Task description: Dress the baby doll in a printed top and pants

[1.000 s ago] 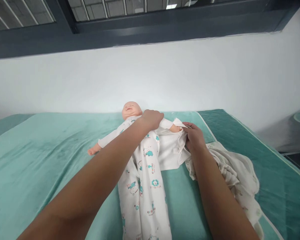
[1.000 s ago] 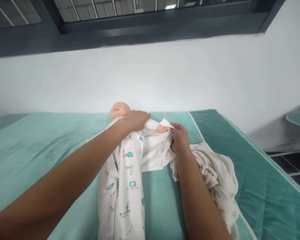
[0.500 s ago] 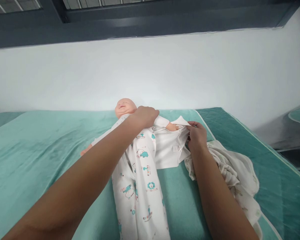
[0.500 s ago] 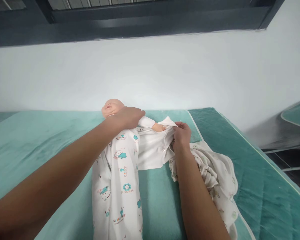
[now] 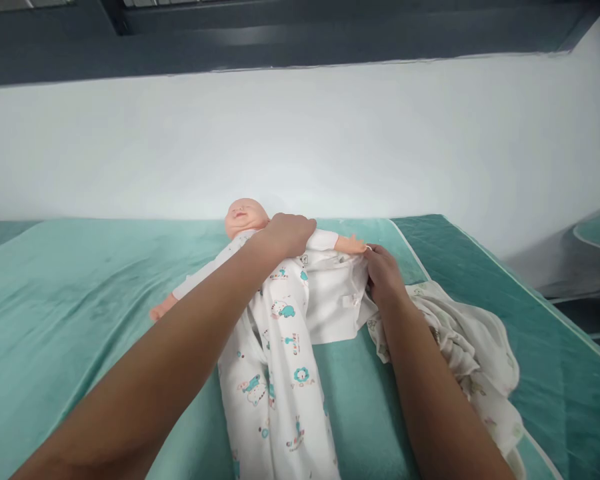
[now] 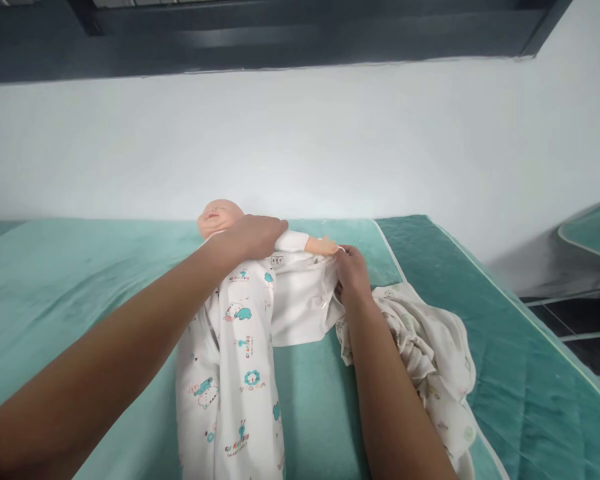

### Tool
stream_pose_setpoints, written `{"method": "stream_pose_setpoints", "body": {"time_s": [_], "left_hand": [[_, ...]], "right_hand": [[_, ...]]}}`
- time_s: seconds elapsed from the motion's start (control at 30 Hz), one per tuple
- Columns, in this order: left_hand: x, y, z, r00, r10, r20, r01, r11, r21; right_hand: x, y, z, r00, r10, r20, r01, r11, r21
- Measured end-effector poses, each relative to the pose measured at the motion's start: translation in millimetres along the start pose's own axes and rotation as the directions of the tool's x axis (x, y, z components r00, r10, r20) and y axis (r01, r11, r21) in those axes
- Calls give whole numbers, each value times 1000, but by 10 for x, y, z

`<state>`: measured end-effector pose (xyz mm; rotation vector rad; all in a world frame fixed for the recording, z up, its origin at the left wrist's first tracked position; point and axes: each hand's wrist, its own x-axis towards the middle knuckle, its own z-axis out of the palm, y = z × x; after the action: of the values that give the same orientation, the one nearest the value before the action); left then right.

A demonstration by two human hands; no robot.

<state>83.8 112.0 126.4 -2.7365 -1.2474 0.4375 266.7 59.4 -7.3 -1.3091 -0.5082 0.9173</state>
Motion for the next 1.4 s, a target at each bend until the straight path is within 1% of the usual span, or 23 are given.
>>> {"method": "stream_pose_setpoints", "body": {"time_s": [0.13,0.27,0.33,0.43,0.5,0.6,0.7,0.77,0.8,0.83,0.87,0.9,0.93,0.97,1.0,1.03,1.1,1.17,1.23,1.33,1.4], "left_hand": [[51,73,42,1000,21,2,-21,1000,-7],[87,150,43,999,41,25,-41,999,-7],[115,184,40,998,55,23,-54,998,-13],[180,245,59,998,69,13,-68,997,-29],[226,298,86,997,70,11,-69,996,-47],[254,366,125,997,75,4,-75,993,-88],[178,343,151,996,77,-41,-83,981,-174],[56,244,186,991,21,-136,-60,954,-294],[-24,171,219,978,-36,-203,-45,924,-381],[-116,88,266,956,-112,-272,-33,878,-478],[-217,0,331,922,-202,-329,-27,817,-576],[-324,-87,415,881,-301,-366,-22,745,-667],[-431,-166,515,835,-398,-379,-15,672,-740],[-536,-231,629,788,-490,-372,-8,596,-803],[-633,-279,752,733,-579,-356,-11,513,-858],[-718,-309,875,694,-640,-329,-29,432,-901],[-841,-322,1097,646,-711,-279,-85,296,-951],[-903,-299,1248,628,-730,-268,-141,233,-962],[-925,-275,1318,637,-717,-283,-178,221,-959],[-943,-270,1326,692,-663,-287,-208,197,-958],[-961,-280,1318,732,-620,-282,-220,176,-959]], "right_hand": [[-11,3,28,1000,-7,9,6,993,120],[4,13,28,998,-43,37,36,985,169],[11,25,29,995,-94,27,88,982,170],[36,53,10,976,-218,-25,220,971,92],[65,73,-21,947,-314,-67,317,948,28],[95,91,-72,880,-463,-102,456,886,-90],[65,85,-88,816,-573,-75,542,803,-247],[7,80,-68,778,-628,-18,586,735,-343],[-27,80,-48,751,-659,28,614,683,-394],[-62,85,-24,723,-686,84,642,622,-448],[-94,92,3,699,-701,143,664,561,-494],[-122,102,31,687,-698,201,678,516,-523],[-146,113,58,694,-673,256,682,499,-535],[-165,123,83,716,-630,300,674,510,-535],[-181,128,104,745,-580,329,654,540,-529],[-196,129,122,774,-531,345,629,576,-522],[-238,117,154,813,-465,351,582,625,-521],[-313,96,196,819,-452,353,573,645,-505],[-424,87,264,797,-456,397,601,663,-445],[-608,101,405,735,-443,513,642,698,-318],[-692,106,499,707,-410,577,633,730,-257]]}}
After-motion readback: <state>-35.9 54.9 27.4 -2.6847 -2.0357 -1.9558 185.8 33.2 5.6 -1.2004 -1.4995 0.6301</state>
